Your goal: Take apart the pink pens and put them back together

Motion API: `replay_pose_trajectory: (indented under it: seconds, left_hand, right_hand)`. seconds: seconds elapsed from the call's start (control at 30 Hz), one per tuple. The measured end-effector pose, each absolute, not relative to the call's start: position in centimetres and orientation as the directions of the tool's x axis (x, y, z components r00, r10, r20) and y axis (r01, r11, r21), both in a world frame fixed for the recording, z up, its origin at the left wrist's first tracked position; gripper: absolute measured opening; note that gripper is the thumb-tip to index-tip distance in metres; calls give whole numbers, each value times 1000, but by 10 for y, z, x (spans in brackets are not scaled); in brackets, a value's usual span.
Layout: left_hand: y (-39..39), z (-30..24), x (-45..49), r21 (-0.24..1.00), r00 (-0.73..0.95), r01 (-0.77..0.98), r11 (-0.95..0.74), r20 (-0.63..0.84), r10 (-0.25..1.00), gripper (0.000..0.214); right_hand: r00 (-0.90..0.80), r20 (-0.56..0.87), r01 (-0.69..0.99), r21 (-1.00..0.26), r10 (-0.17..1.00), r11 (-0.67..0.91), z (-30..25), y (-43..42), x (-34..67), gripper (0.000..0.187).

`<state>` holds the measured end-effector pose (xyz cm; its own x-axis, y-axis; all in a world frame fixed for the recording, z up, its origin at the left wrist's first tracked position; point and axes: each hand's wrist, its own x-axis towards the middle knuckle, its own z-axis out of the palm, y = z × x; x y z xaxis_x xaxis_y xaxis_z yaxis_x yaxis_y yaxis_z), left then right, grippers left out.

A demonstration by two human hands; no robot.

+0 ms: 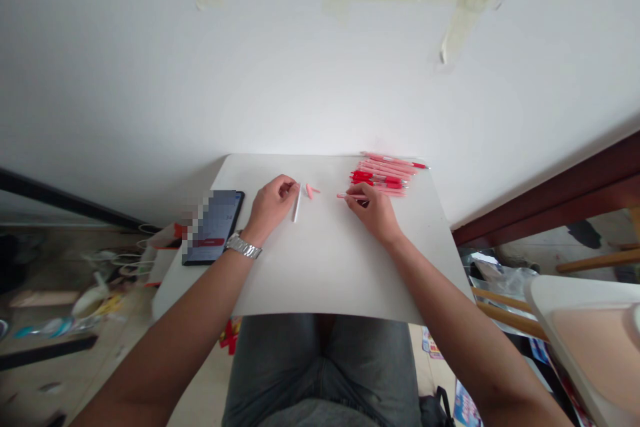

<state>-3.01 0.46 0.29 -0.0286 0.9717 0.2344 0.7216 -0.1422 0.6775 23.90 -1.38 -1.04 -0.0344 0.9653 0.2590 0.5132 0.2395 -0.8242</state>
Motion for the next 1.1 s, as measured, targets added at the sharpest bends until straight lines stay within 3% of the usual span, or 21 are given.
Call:
replay_pose_trajectory:
  seconds: [1.1]
  left_hand:
    - [3,7,-28,661,-21,740,-123,205,978,19]
  right_hand:
    - [-210,362,632,-658,908,408,-15,-11,239,15]
